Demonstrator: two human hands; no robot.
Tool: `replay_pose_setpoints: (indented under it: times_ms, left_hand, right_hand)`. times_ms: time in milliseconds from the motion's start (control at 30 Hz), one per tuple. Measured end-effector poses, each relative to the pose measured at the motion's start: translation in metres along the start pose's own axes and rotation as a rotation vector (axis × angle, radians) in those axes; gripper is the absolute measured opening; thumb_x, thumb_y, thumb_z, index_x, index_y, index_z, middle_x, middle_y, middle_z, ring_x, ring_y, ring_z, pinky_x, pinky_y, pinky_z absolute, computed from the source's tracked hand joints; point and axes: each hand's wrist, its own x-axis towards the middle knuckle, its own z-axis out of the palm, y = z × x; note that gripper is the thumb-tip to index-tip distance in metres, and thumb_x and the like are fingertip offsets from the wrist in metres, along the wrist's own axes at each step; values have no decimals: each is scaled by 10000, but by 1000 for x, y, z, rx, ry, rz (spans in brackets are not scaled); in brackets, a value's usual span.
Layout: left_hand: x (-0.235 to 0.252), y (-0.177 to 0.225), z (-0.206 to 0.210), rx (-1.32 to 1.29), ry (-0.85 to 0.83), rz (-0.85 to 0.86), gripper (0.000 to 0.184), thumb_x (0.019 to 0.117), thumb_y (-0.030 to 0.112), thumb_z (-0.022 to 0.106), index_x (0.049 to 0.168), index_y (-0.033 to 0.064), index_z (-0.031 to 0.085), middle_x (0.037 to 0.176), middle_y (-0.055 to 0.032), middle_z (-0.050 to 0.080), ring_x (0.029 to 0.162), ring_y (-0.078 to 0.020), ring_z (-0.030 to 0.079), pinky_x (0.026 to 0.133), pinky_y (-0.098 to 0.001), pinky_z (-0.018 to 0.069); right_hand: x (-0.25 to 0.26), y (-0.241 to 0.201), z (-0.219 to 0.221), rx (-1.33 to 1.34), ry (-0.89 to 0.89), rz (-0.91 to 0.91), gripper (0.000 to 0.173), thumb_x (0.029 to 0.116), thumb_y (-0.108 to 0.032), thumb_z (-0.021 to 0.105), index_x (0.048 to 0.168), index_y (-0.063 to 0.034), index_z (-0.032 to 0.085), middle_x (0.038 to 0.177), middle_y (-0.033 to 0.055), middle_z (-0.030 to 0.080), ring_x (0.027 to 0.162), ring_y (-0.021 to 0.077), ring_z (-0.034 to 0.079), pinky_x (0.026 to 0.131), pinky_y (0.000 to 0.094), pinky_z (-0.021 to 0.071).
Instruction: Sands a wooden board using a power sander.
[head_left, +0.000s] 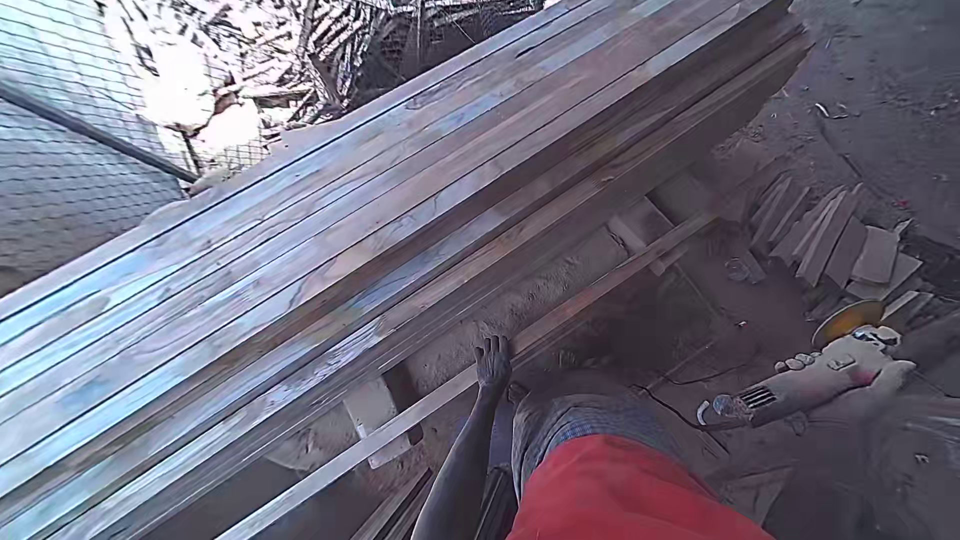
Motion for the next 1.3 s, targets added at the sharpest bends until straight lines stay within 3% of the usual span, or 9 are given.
replay_pose_setpoints:
  times_ms: [33,67,200,367,567,733,800,1000,1300]
  left_hand:
    - [6,-8,-11,-32,-115,50,551,829,73,657,1372,104,574,1367,-156,594,1304,-367,540,1004,-577,464]
    - [14,-17,-21,-82,-238,88,622,792,106,698,1397,118,557,1379,-144,593,1316,-360,539,1007,-590,475]
    - [38,-46,-26,-298,-500,79,570,781,211,714,1325,96,587,1214,-199,689,1145,-399,666,910,-657,530]
    - [10,-72,-30,-254,-452,-108,469,893,438,650,1243,125,661,1176,-169,716,1130,-371,686,909,-638,540]
    - [-32,-138,-25,-110,-441,-202,444,904,487,657,1193,153,698,1137,-158,737,1094,-379,699,882,-635,540]
    - [-37,-148,-32,-95,-490,-212,432,911,469,657,1213,163,701,1148,-160,738,1103,-375,699,879,-639,541]
    - [-38,-153,-33,-98,-493,-210,435,905,472,669,1204,157,699,1145,-162,735,1105,-379,696,878,-640,540]
    - [-23,-128,-30,-105,-477,-196,449,920,510,657,1206,169,707,1134,-144,745,1093,-365,705,885,-624,547]
    - [40,-8,-43,-143,-466,-239,429,895,480,682,1228,213,710,1147,-133,745,1095,-350,705,890,-625,541]
  right_hand:
    - [40,25,-16,15,-350,-64,626,1054,-638,194,1156,-105,504,800,87,610,680,220,657,624,411,590]
    - [66,43,-13,-26,-527,-88,640,1033,-675,291,1173,-102,537,810,100,639,673,241,669,603,452,596]
    - [60,89,71,-523,-586,-2,561,1030,-605,449,1178,-84,596,823,114,653,656,241,667,594,441,599]
    - [14,191,163,-1119,-899,-23,626,867,-686,676,1109,-109,678,822,63,684,662,175,677,616,362,598]
    - [-107,303,157,-1446,-1336,-61,588,785,-728,730,991,-177,717,773,-13,665,626,98,622,624,327,554]
    - [-163,343,149,-1673,-1482,-253,824,680,-828,714,1128,-138,682,988,56,706,889,189,677,851,500,542]
    - [-156,340,151,-1659,-1463,-245,819,680,-823,718,1138,-146,679,981,55,704,875,193,675,843,507,545]
    - [-74,268,167,-1301,-1084,34,600,796,-727,724,970,-153,716,764,6,671,632,117,646,616,325,571]
    - [82,114,233,-962,-788,57,541,884,-654,666,1091,-154,666,791,23,633,631,150,624,585,344,562]
